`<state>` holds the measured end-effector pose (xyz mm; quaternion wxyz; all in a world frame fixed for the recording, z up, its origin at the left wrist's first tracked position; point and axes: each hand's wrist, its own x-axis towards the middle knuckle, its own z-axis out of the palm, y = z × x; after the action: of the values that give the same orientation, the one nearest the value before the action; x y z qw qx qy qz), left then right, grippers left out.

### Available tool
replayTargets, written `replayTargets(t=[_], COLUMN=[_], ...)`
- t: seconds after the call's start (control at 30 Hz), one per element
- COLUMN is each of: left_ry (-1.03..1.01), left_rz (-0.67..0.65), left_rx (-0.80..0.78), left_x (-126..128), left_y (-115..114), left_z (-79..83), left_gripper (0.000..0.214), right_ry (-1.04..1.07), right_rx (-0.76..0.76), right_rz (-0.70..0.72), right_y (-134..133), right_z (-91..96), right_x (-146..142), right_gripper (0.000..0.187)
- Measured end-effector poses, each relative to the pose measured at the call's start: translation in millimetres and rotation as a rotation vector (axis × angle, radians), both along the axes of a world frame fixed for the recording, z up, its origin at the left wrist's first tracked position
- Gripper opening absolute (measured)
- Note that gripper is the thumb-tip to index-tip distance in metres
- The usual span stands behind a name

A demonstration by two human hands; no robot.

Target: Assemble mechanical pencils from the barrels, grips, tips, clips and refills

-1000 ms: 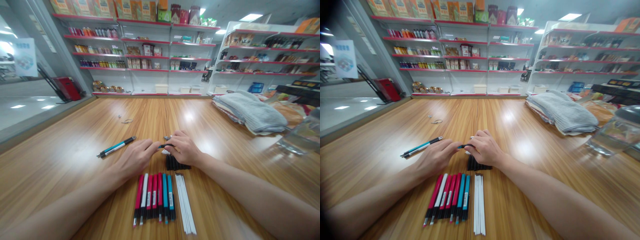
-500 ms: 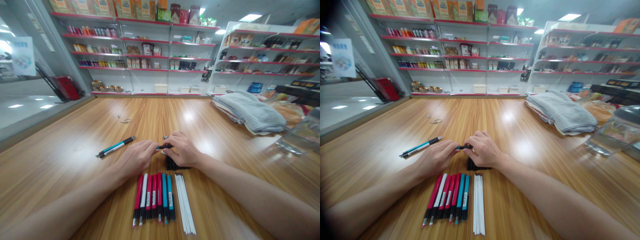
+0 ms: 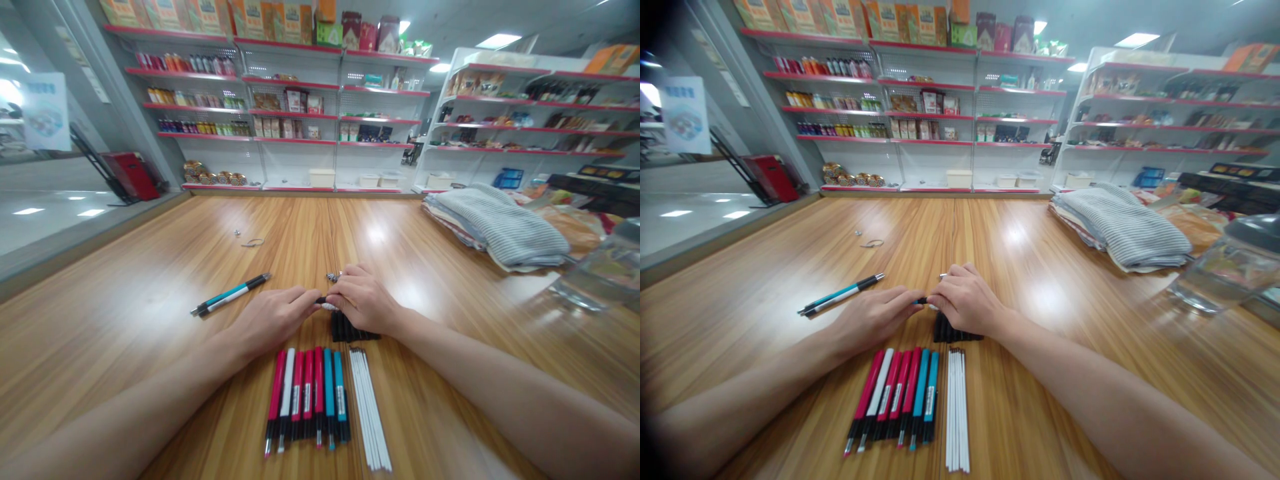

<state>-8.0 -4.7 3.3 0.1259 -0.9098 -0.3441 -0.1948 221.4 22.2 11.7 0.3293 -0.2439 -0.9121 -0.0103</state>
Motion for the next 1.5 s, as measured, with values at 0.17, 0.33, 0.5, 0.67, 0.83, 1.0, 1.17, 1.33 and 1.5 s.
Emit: replayTargets(t=[0.17, 0.33, 0.5, 0.67, 0.83, 1.0, 1.17, 1.33, 1.5], left_ry=[-0.042, -0.013, -0.036, -0.057, -0.1, -0.148, -0.172, -0.201, -0.215], left_rz=[0.008, 0.042, 0.052, 0.054, 0.03, -0.006, -0.012, -0.03, -0.043], left_rx=[-0.03, -0.054, -0.066, -0.083, -0.067, -0.062, -0.104, -0.129, -0.124], left_x=[-0.9, 0.2, 2.0, 1.3, 2.3, 3.5, 3.6, 3.8, 2.1], left_y=[0.7, 0.0, -0.6, -1.2, -1.1, -0.2, -0.4, -0.4, 0.2], left_z=[-0.6, 0.5, 0.1, 0.3, -0.2, -0.8, -0.8, -0.7, -1.5], left_gripper=[0.021, 0.024, 0.025, 0.025, 0.022, 0.019, 0.018, 0.017, 0.017], right_ry=[0.061, 0.025, 0.114, 0.176, 0.226, 0.25, 0.264, 0.248, 0.261], right_rx=[-0.007, 0.003, 0.029, 0.044, 0.048, 0.046, 0.051, 0.061, 0.053], right_rz=[0.018, 0.023, 0.041, 0.075, 0.107, 0.121, 0.153, 0.163, 0.176], right_y=[-0.9, 2.4, 3.6, 2.4, 1.6, -0.3, -1.9, -4.6, -5.8], right_z=[-0.4, -5.3, -7.0, -5.1, -4.1, -3.6, -2.1, 0.5, 1.2], right_x=[-0.4, 0.1, -1.2, -1.4, -1.8, -2.7, -2.9, -3.0, -4.1], right_gripper=[0.016, 0.016, 0.013, 0.011, 0.011, 0.01, 0.01, 0.011, 0.011])
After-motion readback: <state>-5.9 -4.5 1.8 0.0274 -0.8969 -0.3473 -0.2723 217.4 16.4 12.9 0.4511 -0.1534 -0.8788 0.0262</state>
